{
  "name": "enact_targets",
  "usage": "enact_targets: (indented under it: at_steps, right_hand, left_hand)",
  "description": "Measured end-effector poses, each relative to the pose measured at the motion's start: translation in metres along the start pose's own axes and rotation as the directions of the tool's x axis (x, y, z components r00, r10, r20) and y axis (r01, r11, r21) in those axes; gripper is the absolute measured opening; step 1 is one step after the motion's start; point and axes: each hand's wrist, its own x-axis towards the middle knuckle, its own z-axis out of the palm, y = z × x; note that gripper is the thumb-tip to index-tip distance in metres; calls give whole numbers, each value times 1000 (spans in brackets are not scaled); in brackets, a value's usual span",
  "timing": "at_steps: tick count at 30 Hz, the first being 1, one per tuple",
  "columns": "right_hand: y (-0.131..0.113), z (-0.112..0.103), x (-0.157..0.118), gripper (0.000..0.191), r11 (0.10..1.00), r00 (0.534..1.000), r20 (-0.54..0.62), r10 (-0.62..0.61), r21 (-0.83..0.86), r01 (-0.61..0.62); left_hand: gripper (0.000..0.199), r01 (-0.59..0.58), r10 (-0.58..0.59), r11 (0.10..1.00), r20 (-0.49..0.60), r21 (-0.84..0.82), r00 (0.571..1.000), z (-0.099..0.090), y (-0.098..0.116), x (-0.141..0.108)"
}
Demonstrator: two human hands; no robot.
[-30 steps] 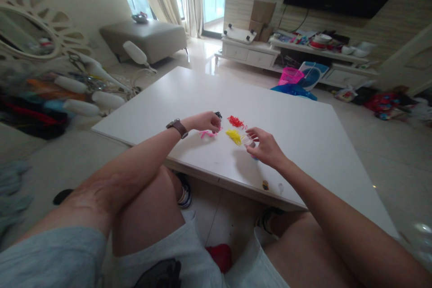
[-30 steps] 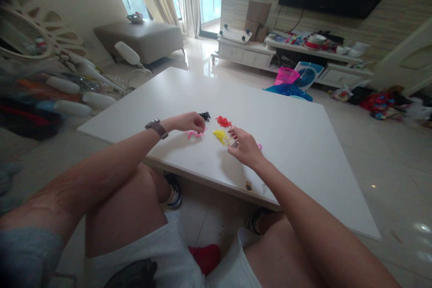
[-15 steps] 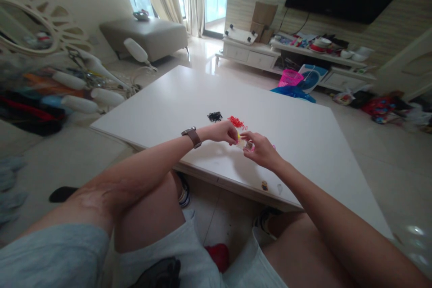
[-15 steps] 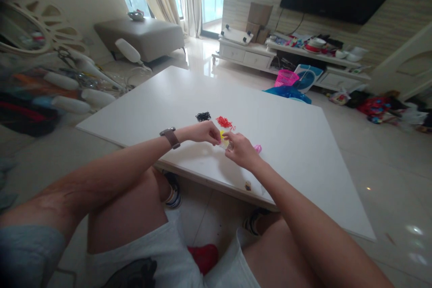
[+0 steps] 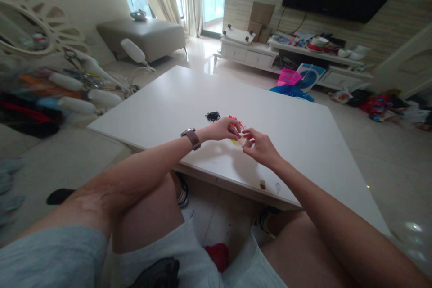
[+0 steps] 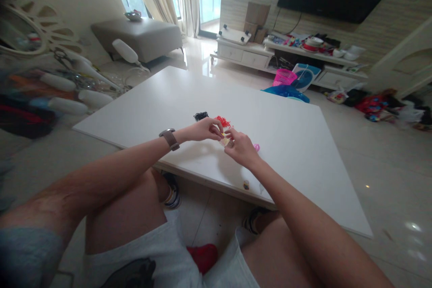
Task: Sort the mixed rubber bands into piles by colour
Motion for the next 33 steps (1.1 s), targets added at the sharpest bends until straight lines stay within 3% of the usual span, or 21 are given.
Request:
enact_targets:
  at_steps: [5,9,15,18,22,25,30,33]
  right_hand:
    - [-1,-2,-1,39,999,1000,-19,14,40,-14]
    - [-4,-4,-1,35,994,998,-51,38,100,-32]
    - [-6,-5,0,34,989,997,-56,46,140,-38]
    - [-7,-6,1,33,991,997,-67,45,131,-36]
    - [-5,-7,-1,32,995,997,-75,27,98,-20]
    - [-3,-7,-2,33,998,998,-69,4,70,1]
    - [-1,-7,-3,30,998,997,-71,-13,52,17]
    - [-2,-8,-3,28,998,997,-77,-13,53,17]
  left_hand:
    - [23,-34,42,994,-79,103,996,-9,6,0]
    - [21,20,5,991,-178,136,984,-23,11,-2]
    - [17,55,-27,971,-122,232,992,-29,7,0]
    - [12,122,-67,907,-147,403,987,-41,2,1]
    - [12,232,-169,757,-160,610,973,-59,-10,-4]
    - [17,233,-235,733,-84,639,968,-50,-23,-7]
    - [10,187,-209,661,-61,727,976,-10,-40,-6]
    - [11,175,-227,636,-35,752,973,-7,-36,-5]
